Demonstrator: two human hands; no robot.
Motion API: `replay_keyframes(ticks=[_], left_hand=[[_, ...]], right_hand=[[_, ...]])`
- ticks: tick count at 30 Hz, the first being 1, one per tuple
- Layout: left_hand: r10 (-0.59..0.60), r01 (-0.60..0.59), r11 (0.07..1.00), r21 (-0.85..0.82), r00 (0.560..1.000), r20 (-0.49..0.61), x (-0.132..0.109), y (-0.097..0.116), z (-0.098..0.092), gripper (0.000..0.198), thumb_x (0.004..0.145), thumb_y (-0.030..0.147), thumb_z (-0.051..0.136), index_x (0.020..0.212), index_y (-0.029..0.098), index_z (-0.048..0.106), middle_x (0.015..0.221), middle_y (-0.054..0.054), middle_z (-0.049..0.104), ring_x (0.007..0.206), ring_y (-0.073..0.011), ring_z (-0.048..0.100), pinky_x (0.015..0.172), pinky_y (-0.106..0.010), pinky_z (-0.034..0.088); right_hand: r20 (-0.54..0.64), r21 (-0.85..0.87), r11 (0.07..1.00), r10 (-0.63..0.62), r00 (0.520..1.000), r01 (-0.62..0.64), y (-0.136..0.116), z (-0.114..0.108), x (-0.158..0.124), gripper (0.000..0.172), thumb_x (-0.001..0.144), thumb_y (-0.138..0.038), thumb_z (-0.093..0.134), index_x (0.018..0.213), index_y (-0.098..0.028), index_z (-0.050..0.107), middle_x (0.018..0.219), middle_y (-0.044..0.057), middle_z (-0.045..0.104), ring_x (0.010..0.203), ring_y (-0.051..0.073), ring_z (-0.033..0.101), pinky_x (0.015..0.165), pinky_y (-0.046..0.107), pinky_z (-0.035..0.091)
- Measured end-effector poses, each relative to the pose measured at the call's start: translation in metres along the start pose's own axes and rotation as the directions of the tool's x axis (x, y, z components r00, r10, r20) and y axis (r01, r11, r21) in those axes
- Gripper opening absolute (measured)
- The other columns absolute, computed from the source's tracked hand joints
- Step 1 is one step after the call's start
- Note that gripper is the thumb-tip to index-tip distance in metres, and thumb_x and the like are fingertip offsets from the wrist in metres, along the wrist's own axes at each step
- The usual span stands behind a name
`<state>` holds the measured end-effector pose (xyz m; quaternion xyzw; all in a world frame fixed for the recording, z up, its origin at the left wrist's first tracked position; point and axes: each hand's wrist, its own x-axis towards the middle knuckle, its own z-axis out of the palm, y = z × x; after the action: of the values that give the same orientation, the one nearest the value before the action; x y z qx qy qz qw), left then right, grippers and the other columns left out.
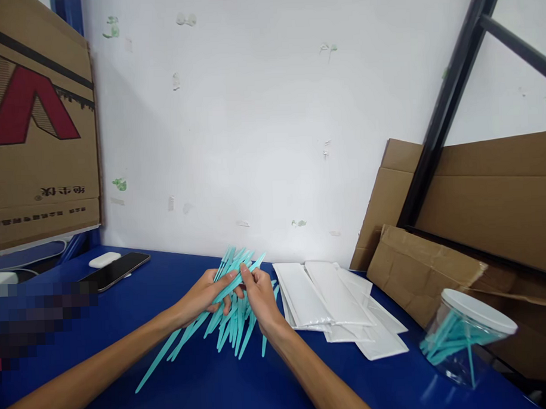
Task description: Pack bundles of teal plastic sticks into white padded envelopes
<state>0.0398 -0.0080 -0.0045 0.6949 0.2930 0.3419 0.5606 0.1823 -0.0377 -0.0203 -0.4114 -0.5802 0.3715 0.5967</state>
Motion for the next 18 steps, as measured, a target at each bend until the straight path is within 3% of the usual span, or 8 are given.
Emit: replay_keyframes(ticks=[4,6,10,12,18], left_hand=[[0.006,-0.006,1.000,0.000,0.999,0.034,-0.001,0.001,0.000,0.054,0.084,0.064,0.050,0.097,0.012,0.061,0.091,-0.012,0.070,0.046,-0.0121,0.059,0.038,-0.020,0.022],[-0.001,0.000,1.000,0.015,0.999,0.041,-0.002,0.001,0.000,0.054,0.083,0.064,0.052,0.091,0.012,0.062,0.079,-0.008,0.069,0.044,-0.0116,0.057,0.037,-0.021,0.022],[-0.011,0.010,0.999,0.036,1.000,0.028,-0.003,-0.002,0.000,0.055,0.084,0.066,0.049,0.071,0.013,0.059,0.042,0.004,0.045,0.035,-0.0062,0.037,0.040,-0.021,0.025],[-0.015,0.015,1.000,0.008,1.000,0.012,-0.003,-0.003,0.000,0.054,0.083,0.067,0.049,0.069,0.015,0.057,0.039,0.007,0.036,0.035,-0.0053,0.030,0.042,-0.021,0.024],[-0.059,0.060,0.997,-0.056,0.998,0.032,-0.003,-0.004,-0.002,0.054,0.083,0.068,0.049,0.066,0.016,0.054,0.040,0.006,0.034,0.038,-0.0061,0.028,0.042,-0.023,0.019]], right_hand=[[-0.101,0.067,0.998,0.016,0.995,-0.009,-0.003,-0.004,0.002,0.047,0.078,-0.064,0.060,0.064,-0.019,0.052,0.057,-0.003,0.050,0.060,0.014,0.049,0.071,0.031,0.045],[-0.120,0.083,0.997,0.004,0.993,0.006,-0.005,-0.008,0.004,0.047,0.079,-0.064,0.059,0.067,-0.018,0.056,0.064,0.000,0.057,0.066,0.016,0.053,0.074,0.031,0.046],[-0.041,0.104,0.995,0.005,0.999,-0.001,-0.004,-0.013,0.007,0.048,0.079,-0.065,0.059,0.074,-0.017,0.061,0.070,0.002,0.062,0.068,0.016,0.057,0.075,0.032,0.048],[-0.011,0.101,0.994,0.035,0.999,-0.033,-0.003,-0.011,0.006,0.050,0.077,-0.067,0.060,0.079,-0.017,0.063,0.069,0.002,0.062,0.066,0.016,0.058,0.072,0.032,0.048],[0.015,0.098,0.994,0.041,0.999,-0.042,-0.001,-0.004,0.004,0.054,0.075,-0.070,0.058,0.086,-0.018,0.064,0.068,0.002,0.063,0.068,0.018,0.061,0.069,0.032,0.049]])
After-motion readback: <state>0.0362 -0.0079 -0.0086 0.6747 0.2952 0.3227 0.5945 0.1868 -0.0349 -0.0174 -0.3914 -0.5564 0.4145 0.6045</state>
